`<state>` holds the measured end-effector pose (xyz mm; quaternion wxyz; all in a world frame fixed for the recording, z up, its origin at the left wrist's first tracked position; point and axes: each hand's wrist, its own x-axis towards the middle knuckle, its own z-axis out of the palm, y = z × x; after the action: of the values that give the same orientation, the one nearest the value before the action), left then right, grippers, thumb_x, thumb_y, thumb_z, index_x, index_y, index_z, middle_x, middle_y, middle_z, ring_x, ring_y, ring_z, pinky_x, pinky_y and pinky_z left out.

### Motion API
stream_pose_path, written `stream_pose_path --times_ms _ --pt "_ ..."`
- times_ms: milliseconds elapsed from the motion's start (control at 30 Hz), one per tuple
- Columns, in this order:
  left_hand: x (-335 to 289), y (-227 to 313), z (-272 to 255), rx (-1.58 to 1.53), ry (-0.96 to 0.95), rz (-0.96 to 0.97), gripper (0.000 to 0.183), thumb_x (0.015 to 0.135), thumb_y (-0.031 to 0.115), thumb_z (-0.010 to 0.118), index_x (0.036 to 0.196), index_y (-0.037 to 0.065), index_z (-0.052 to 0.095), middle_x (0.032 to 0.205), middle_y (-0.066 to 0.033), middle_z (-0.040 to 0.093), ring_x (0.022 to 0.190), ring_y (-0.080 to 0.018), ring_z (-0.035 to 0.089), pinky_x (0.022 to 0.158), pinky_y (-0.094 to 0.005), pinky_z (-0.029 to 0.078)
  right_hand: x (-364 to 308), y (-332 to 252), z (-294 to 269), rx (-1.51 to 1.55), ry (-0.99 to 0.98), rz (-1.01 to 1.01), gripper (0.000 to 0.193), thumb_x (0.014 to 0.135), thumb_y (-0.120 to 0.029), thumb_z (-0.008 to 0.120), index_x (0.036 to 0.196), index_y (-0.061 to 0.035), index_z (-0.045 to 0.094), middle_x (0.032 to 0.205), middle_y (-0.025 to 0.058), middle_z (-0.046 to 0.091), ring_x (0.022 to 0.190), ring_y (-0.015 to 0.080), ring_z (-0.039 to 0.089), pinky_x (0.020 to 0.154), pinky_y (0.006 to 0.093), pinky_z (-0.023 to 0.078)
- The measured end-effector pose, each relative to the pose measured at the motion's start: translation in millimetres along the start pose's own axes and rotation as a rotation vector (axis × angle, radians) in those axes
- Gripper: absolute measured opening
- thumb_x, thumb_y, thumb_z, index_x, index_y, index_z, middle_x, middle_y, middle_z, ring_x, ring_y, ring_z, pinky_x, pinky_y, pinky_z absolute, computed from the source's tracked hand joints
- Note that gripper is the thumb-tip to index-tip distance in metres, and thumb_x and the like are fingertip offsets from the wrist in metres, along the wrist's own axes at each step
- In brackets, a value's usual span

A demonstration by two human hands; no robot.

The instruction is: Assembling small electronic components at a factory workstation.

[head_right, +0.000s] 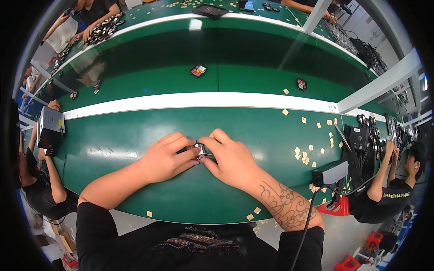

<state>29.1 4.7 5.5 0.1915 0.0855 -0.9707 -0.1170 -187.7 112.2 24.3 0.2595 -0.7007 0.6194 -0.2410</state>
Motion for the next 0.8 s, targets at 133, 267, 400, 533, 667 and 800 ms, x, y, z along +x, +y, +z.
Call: stream_pose_path --times_ms 133,267,400,533,667,800 --pt "-4.6 2.7 -1.6 -0.142 0.009 -0.036 0.03 0.085 0.02 0.087 0.111 0.008 0.077 0.114 -0.0078 0.067 0.101 -0.0282 0.066 0.085 -0.0415 0.057 -5.0 4.8 5.2 0.094 0.03 -0.117 0.039 0.091 -0.016 0.081 0.126 -0.0084 0.068 0.115 0.0093 0.064 0.092 0.0328 0.072 0.078 0.0456 0.06" --pt "-0.3 -0.9 7.3 -0.244 0.016 0.006 0.027 0.087 0.021 0.086 0.11 0.009 0.077 0.114 -0.0067 0.066 0.105 -0.0276 0.064 0.086 -0.0417 0.055 -7.8 9.8 0.5 0.079 0.039 -0.097 0.04 0.088 -0.016 0.084 0.125 -0.0088 0.069 0.11 0.0091 0.066 0.092 0.0332 0.072 0.078 0.0442 0.06" --pt "-1.0 1.0 4.0 -0.185 -0.008 0.021 0.025 0.087 0.021 0.086 0.108 0.01 0.077 0.114 -0.0062 0.067 0.107 -0.0268 0.063 0.085 -0.0408 0.055 -3.8 8.7 0.6 0.085 0.019 -0.068 0.04 0.088 -0.017 0.084 0.124 -0.009 0.07 0.11 0.0096 0.066 0.093 0.0355 0.072 0.079 0.0441 0.06" --pt "5.6 -2.2 -2.6 -0.099 0.0 0.052 0.025 0.084 0.019 0.088 0.106 0.011 0.078 0.113 -0.0056 0.068 0.102 -0.027 0.066 0.082 -0.0399 0.056 -4.7 14.1 -0.9 0.053 0.063 -0.136 0.039 0.09 -0.02 0.083 0.125 -0.0097 0.069 0.109 0.01 0.066 0.093 0.0361 0.072 0.078 0.0446 0.059" --pt "13.7 -27.2 -8.0 -0.2 0.038 -0.144 0.033 0.082 0.011 0.086 0.113 0.011 0.075 0.108 -0.0095 0.068 0.101 -0.0319 0.068 0.085 -0.0426 0.059 -2.4 13.3 4.9 0.061 0.162 -0.085 0.033 0.095 -0.024 0.078 0.123 -0.009 0.068 0.11 0.0107 0.066 0.092 0.0364 0.072 0.076 0.0449 0.059" --pt "36.5 -99.3 -31.9 0.038 0.236 -0.359 0.048 0.083 0.003 0.08 0.129 0.009 0.066 0.101 -0.0123 0.066 0.099 -0.0351 0.066 0.086 -0.0451 0.054 -5.1 8.1 1.6 0.165 0.185 -0.069 0.021 0.102 -0.021 0.069 0.117 -0.0066 0.067 0.104 0.0126 0.067 0.087 0.036 0.072 0.075 0.0448 0.058"
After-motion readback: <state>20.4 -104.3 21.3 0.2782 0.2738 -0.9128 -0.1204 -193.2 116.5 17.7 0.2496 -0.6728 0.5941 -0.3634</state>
